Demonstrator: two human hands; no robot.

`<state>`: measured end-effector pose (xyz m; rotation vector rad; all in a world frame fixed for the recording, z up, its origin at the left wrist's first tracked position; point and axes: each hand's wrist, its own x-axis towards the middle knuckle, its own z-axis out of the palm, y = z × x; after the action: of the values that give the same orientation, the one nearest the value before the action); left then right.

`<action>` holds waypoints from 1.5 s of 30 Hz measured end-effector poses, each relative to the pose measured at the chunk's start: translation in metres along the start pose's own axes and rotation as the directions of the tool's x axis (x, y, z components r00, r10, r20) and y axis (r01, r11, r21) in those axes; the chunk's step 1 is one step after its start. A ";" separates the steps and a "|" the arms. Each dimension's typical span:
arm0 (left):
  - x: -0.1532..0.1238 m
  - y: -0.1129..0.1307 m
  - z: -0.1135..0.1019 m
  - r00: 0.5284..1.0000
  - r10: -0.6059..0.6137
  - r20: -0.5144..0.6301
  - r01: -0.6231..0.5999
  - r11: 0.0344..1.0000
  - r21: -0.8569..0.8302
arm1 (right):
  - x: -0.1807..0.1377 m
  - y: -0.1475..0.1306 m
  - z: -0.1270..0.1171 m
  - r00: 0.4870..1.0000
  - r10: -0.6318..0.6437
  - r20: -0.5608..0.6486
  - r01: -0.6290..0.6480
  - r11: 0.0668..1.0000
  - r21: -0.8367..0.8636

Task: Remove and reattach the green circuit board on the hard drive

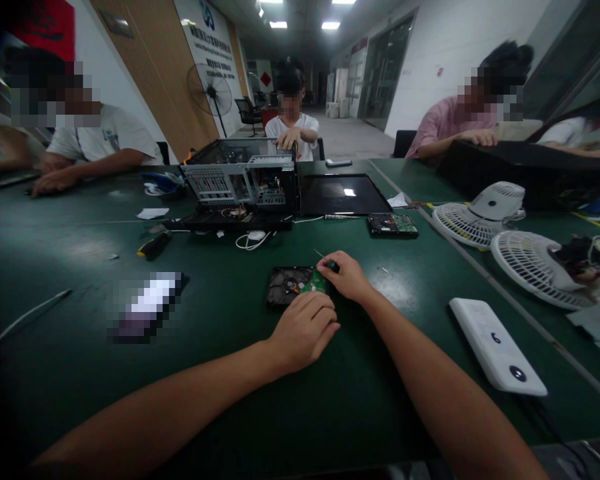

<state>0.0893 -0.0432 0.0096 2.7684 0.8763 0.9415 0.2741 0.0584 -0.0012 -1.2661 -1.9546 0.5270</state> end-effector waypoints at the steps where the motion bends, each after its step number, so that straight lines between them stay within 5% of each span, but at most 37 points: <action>1: 0.000 -0.001 0.000 0.999 -0.035 0.012 0.035 0.999 0.016 | 0.000 0.001 0.001 1.000 -0.006 0.000 0.006 1.000 -0.009; 12: -0.001 -0.004 0.003 0.984 -0.150 0.101 0.148 0.989 0.027 | 0.000 0.004 0.004 1.000 0.016 0.015 -0.016 1.000 -0.008; 23: -0.001 -0.005 0.002 0.984 -0.140 0.115 0.136 0.990 0.039 | 0.000 0.013 -0.002 0.974 0.223 -0.039 -0.210 0.956 0.203; 31: -0.001 -0.001 0.000 0.981 -0.145 0.128 0.136 0.988 0.080 | 0.002 0.027 0.007 0.938 0.291 -0.190 -0.206 0.905 0.372; 35: -0.002 0.001 -0.002 0.979 -0.148 0.141 0.132 0.984 0.120 | 0.004 0.028 0.005 0.928 0.225 -0.298 -0.128 0.941 0.313; 40: -0.003 0.001 0.001 0.976 -0.166 0.143 0.147 0.980 0.138 | 0.002 0.014 -0.008 0.858 0.030 -0.512 -0.052 0.998 -0.029; 45: -0.004 -0.002 0.004 0.977 -0.167 0.134 0.147 0.978 0.146 | 0.002 0.004 -0.013 0.821 -0.136 -0.554 0.045 0.983 -0.176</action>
<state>0.0884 -0.0436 0.0040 2.7830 1.1536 0.6687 0.2858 0.0609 0.0054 -1.2370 -1.5522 -0.0638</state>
